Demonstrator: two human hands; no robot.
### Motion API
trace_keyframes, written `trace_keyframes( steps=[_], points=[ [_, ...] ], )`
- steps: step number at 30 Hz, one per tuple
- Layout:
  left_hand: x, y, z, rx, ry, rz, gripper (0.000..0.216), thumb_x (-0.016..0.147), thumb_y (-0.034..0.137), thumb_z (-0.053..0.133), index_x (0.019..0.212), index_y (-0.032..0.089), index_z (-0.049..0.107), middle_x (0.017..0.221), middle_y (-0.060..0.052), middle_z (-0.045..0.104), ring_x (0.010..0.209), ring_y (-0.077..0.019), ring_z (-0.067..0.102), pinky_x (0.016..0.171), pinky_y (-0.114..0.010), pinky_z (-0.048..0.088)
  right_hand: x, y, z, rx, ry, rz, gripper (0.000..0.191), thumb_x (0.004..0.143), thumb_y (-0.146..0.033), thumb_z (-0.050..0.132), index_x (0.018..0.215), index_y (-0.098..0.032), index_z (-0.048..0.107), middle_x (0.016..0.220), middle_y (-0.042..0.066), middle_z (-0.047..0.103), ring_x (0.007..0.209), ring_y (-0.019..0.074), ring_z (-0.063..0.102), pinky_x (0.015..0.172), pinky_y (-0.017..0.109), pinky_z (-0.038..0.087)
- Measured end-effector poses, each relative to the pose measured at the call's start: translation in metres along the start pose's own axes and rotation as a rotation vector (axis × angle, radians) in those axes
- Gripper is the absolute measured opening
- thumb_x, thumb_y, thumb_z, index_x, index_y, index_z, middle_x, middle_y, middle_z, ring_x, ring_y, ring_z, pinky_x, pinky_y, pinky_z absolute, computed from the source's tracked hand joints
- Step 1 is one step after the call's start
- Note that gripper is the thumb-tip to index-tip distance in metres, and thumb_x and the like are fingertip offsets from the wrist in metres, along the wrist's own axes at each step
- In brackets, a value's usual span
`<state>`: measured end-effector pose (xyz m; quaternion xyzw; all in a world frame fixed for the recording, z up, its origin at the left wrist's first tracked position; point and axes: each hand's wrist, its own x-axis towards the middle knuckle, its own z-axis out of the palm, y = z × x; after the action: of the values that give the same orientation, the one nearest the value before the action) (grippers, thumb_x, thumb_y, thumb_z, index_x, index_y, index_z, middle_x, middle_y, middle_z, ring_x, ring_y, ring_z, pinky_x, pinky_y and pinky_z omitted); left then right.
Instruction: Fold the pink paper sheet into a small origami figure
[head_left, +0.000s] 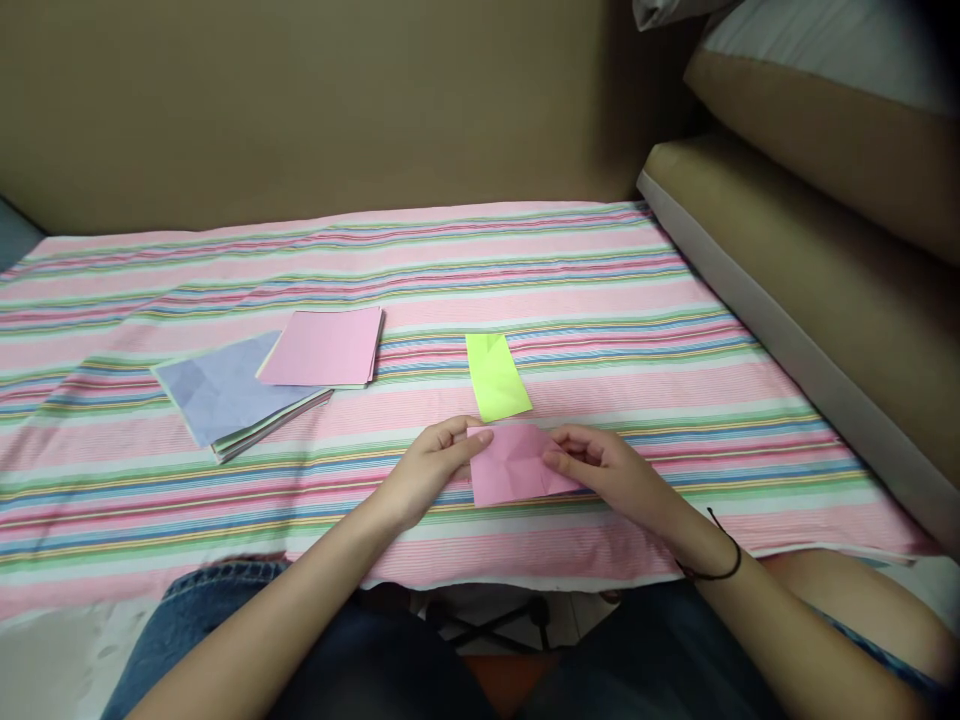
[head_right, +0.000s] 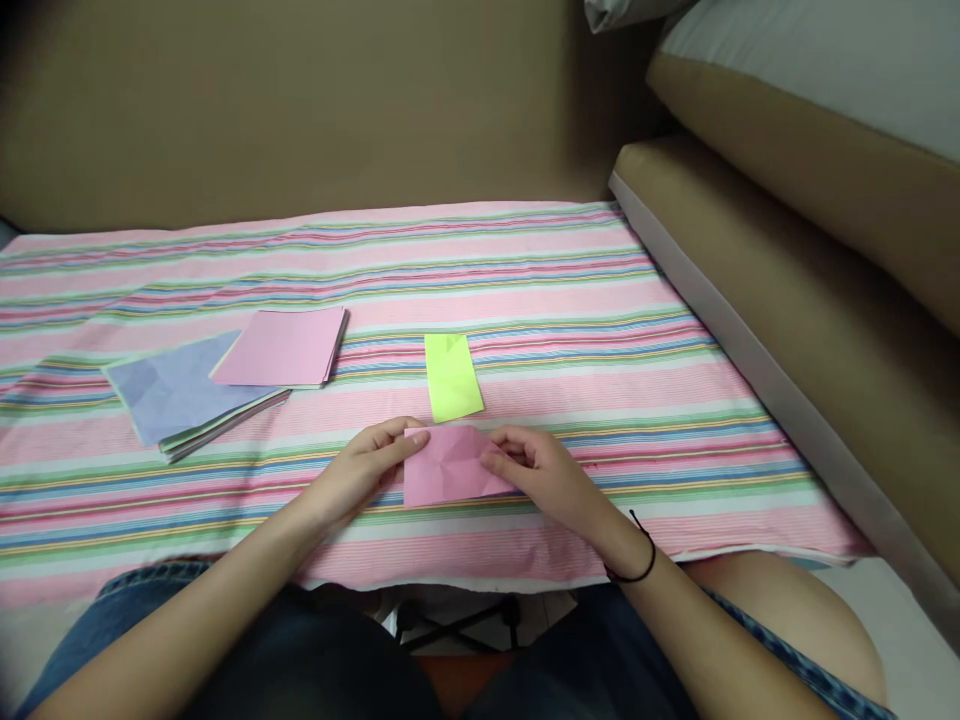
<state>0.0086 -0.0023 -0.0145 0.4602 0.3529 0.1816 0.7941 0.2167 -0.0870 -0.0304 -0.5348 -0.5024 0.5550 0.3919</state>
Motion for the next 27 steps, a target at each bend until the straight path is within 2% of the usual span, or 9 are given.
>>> trace_keyframes(
  steps=[3,6,9,13,15,18,22,24,27],
  points=[
    [0.0,-0.004,0.0,-0.09,0.064,-0.023,0.024,0.078,0.035,0.066,0.086,0.014,0.058,0.075,0.0,0.058,0.066,-0.0078,0.056,0.067,-0.02,0.047,0.001,0.001,0.002,0.025,0.019,0.002,0.022,0.085,-0.04,0.057,0.088,-0.019,0.062,0.087,0.003,0.064,0.081,0.017,0.059,0.071,0.027,0.045],
    [-0.001,-0.007,0.002,-0.119,0.091,-0.064,0.03,0.075,0.032,0.07,0.098,0.018,0.056,0.077,0.001,0.06,0.062,-0.0066,0.055,0.06,-0.018,0.046,0.0,0.0,0.005,0.048,0.029,-0.012,0.022,0.084,-0.039,0.059,0.091,-0.019,0.062,0.086,0.003,0.066,0.079,0.0167,0.06,0.068,0.026,0.046],
    [-0.004,-0.008,0.006,-0.007,0.03,-0.053,0.033,0.074,0.032,0.07,0.103,0.021,0.058,0.086,0.0,0.063,0.066,-0.0085,0.057,0.058,-0.018,0.044,-0.003,-0.005,0.006,0.054,0.036,-0.029,0.019,0.084,-0.037,0.06,0.093,-0.02,0.063,0.085,0.002,0.067,0.078,0.0156,0.061,0.066,0.024,0.045],
    [-0.008,-0.004,0.013,0.169,-0.087,0.047,0.027,0.085,0.039,0.056,0.088,0.015,0.067,0.09,-0.006,0.066,0.086,-0.0169,0.059,0.076,-0.026,0.044,-0.006,-0.008,0.008,0.011,0.068,-0.017,0.019,0.084,-0.037,0.06,0.091,-0.02,0.064,0.085,0.002,0.067,0.074,0.0152,0.06,0.061,0.024,0.045],
    [-0.008,-0.003,0.014,0.227,-0.123,0.045,0.032,0.086,0.042,0.052,0.087,0.014,0.068,0.082,-0.005,0.065,0.079,-0.0167,0.058,0.071,-0.026,0.044,-0.006,-0.007,0.009,-0.018,0.067,-0.008,0.021,0.083,-0.038,0.06,0.091,-0.019,0.064,0.084,0.003,0.067,0.073,0.0155,0.06,0.06,0.024,0.045],
    [-0.007,-0.005,0.012,0.387,-0.145,0.015,0.027,0.081,0.04,0.06,0.082,0.014,0.068,0.063,0.0,0.058,0.057,-0.0112,0.051,0.053,-0.022,0.036,-0.006,-0.003,0.009,-0.035,0.031,0.005,0.023,0.083,-0.037,0.06,0.098,-0.019,0.063,0.089,0.004,0.067,0.079,0.0169,0.062,0.065,0.026,0.048],
    [-0.006,-0.011,0.012,0.449,-0.192,0.014,0.024,0.08,0.035,0.06,0.068,0.015,0.065,0.062,-0.001,0.062,0.06,-0.0132,0.057,0.058,-0.023,0.041,-0.005,-0.001,0.009,-0.083,-0.022,0.005,0.031,0.082,-0.034,0.062,0.109,-0.021,0.06,0.103,0.005,0.065,0.087,0.0178,0.062,0.073,0.028,0.049],
    [-0.006,-0.013,0.014,0.429,-0.22,-0.003,0.024,0.08,0.034,0.061,0.065,0.015,0.064,0.063,-0.001,0.064,0.065,-0.0156,0.062,0.064,-0.025,0.045,-0.005,-0.002,0.01,-0.127,-0.051,-0.025,0.023,0.086,-0.037,0.055,0.1,-0.02,0.064,0.093,0.003,0.066,0.082,0.0171,0.061,0.069,0.027,0.048],
    [-0.007,-0.014,0.016,0.38,-0.241,-0.08,0.03,0.081,0.042,0.058,0.067,0.015,0.065,0.061,-0.002,0.067,0.061,-0.0176,0.065,0.06,-0.026,0.047,-0.004,-0.003,0.015,-0.188,-0.041,-0.044,0.032,0.089,-0.042,0.048,0.081,-0.019,0.068,0.075,0.002,0.064,0.073,0.017,0.058,0.06,0.026,0.044]
  ],
)
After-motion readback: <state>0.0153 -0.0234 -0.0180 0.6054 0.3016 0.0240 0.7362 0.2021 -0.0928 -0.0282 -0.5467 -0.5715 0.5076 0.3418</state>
